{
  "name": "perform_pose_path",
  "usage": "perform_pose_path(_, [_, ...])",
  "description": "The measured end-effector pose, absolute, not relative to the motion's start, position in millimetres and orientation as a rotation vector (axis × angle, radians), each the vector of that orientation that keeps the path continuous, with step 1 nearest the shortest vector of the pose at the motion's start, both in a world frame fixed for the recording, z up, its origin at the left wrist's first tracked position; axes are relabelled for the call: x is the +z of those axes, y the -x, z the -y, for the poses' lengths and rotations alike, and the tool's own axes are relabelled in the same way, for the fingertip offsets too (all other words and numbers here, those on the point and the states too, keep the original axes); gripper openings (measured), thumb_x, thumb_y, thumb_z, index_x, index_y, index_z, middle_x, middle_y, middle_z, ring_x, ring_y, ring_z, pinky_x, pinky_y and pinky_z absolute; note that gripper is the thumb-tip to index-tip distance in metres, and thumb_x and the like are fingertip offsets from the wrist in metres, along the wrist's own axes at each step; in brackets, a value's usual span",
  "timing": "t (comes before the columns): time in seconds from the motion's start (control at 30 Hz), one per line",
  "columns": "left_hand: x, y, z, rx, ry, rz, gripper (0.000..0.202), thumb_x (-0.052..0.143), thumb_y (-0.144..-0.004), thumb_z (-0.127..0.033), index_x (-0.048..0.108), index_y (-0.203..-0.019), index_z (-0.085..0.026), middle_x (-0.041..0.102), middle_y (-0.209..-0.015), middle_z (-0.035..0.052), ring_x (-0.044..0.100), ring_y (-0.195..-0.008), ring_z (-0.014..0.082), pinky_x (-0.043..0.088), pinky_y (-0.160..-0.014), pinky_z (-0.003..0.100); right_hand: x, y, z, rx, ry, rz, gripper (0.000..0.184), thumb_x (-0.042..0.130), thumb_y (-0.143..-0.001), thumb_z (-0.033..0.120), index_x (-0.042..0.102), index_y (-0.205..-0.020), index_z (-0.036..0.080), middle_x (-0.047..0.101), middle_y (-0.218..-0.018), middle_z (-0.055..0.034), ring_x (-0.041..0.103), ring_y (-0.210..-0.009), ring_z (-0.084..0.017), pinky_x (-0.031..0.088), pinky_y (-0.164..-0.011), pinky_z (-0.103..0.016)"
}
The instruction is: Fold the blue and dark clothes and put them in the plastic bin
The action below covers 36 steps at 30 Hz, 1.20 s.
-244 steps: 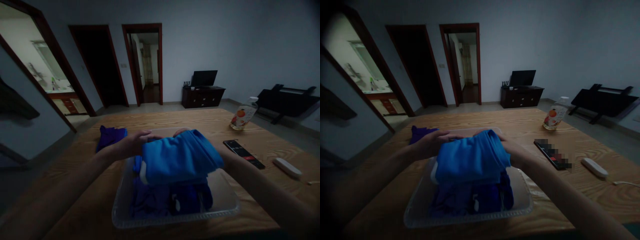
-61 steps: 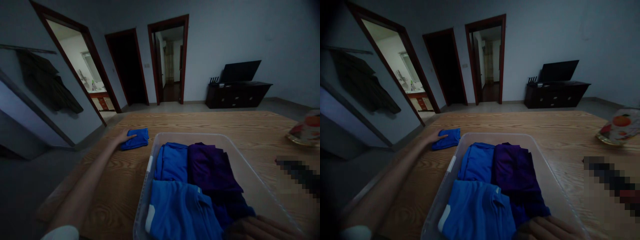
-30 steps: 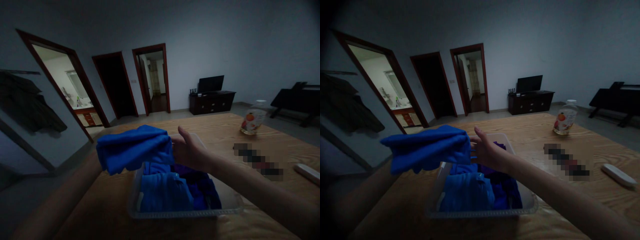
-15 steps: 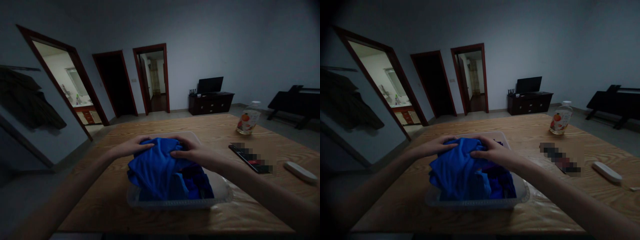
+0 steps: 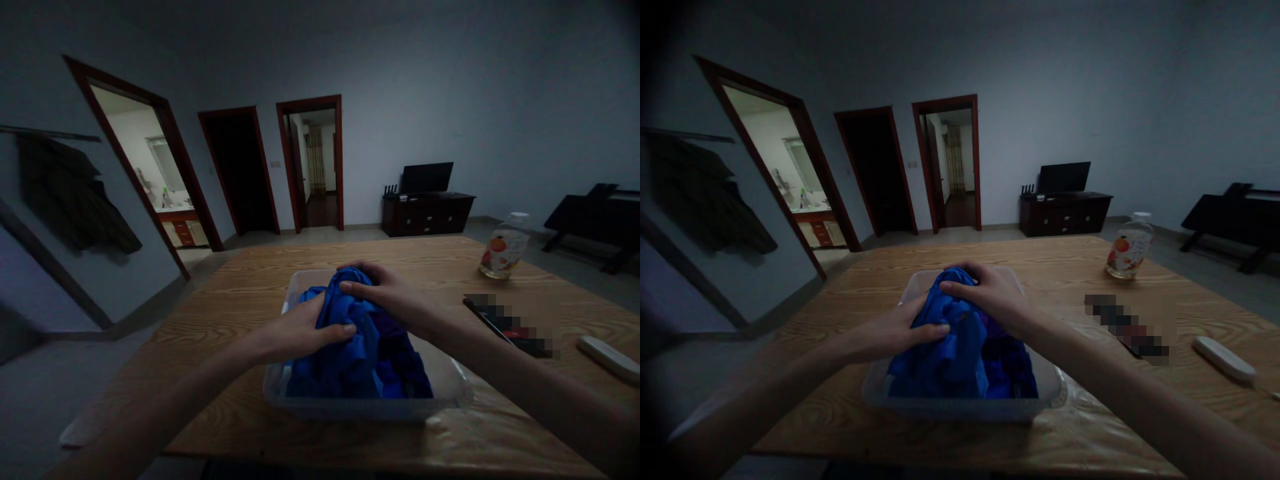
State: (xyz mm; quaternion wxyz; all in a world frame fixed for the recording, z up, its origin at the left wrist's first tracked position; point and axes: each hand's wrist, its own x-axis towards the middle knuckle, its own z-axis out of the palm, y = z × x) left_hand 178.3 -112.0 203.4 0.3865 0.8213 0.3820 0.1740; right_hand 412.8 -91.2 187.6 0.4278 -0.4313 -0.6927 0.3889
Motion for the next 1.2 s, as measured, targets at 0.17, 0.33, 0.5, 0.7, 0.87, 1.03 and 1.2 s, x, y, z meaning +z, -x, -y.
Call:
perform_pose_path(0.17, [223,-176,110,0.362,-2.107,-0.991,0.073,0.067,-0.093,-0.057,0.052,-0.156,-0.022,0.063,-0.154,0.0118,0.06,-0.139,0.0349,0.05,-0.117,0.048,197,-415,92,1.043,1.066,1.746,0.053,0.089,-0.084,0.057,0.076,-0.13,0.034,0.078,-0.129,-0.0057,0.071,-0.12,-0.032,0.061,-0.102,-0.047])
perform_pose_path(0.33, [231,-164,100,0.295,-2.215,-0.995,0.051,0.056,-0.082,-0.024,0.069,-0.131,-0.019,0.074,-0.132,0.0084,0.07,-0.115,0.0305,0.058,-0.096,0.041,216,-429,95,1.319,0.866,1.854,0.061,0.09,-0.085,0.044,0.069,-0.14,0.029,0.075,-0.135,-0.0058,0.071,-0.121,-0.028,0.059,-0.101,-0.041])
perform_pose_path(0.5, [241,-151,101,0.44,-2.619,-0.997,0.056,0.056,-0.081,-0.019,0.061,-0.137,-0.025,0.071,-0.137,0.0069,0.068,-0.119,0.0298,0.051,-0.106,0.045,237,-447,102,0.782,0.868,2.3,0.056,0.078,-0.093,0.023,0.064,-0.146,0.03,0.073,-0.136,-0.005,0.069,-0.119,-0.026,0.056,-0.099,-0.036])
perform_pose_path(0.7, [242,-158,119,0.436,-2.853,-1.207,0.042,0.052,-0.092,-0.02,0.052,-0.133,-0.026,0.073,-0.11,0.006,0.071,-0.098,0.0289,0.052,-0.089,0.043,240,-456,115,0.174,0.873,2.556,0.035,0.057,-0.107,0.023,0.063,-0.14,0.031,0.069,-0.128,-0.0085,0.068,-0.113,-0.026,0.052,-0.102,-0.04])
perform_pose_path(0.87, [212,-160,133,0.373,-2.782,-1.154,0.037,0.055,-0.087,-0.015,0.056,-0.123,-0.025,0.071,-0.11,0.0048,0.07,-0.098,0.0266,0.052,-0.086,0.04,207,-464,121,0.029,0.932,2.683,0.025,0.056,-0.107,0.022,0.067,-0.129,0.027,0.069,-0.125,-0.0098,0.07,-0.106,-0.025,0.055,-0.096,-0.039])
perform_pose_path(1.03, [181,-159,153,0.091,-2.746,-1.28,0.022,0.064,-0.095,-0.033,0.064,-0.114,-0.021,0.071,-0.119,0.0105,0.069,-0.109,0.0339,0.055,-0.094,0.049,167,-469,138,-0.135,0.899,2.781,0.034,0.06,-0.098,0.008,0.071,-0.127,0.023,0.071,-0.126,-0.0129,0.07,-0.115,-0.031,0.058,-0.101,-0.045])
perform_pose_path(1.2, [182,-157,152,-0.044,-2.793,-1.276,0.019,0.065,-0.093,-0.023,0.072,-0.11,-0.019,0.073,-0.119,0.0106,0.072,-0.108,0.034,0.057,-0.094,0.051,153,-476,152,-0.19,0.995,2.897,0.045,0.077,-0.09,0.012,0.07,-0.133,0.026,0.069,-0.136,-0.0139,0.072,-0.116,-0.034,0.061,-0.097,-0.046])
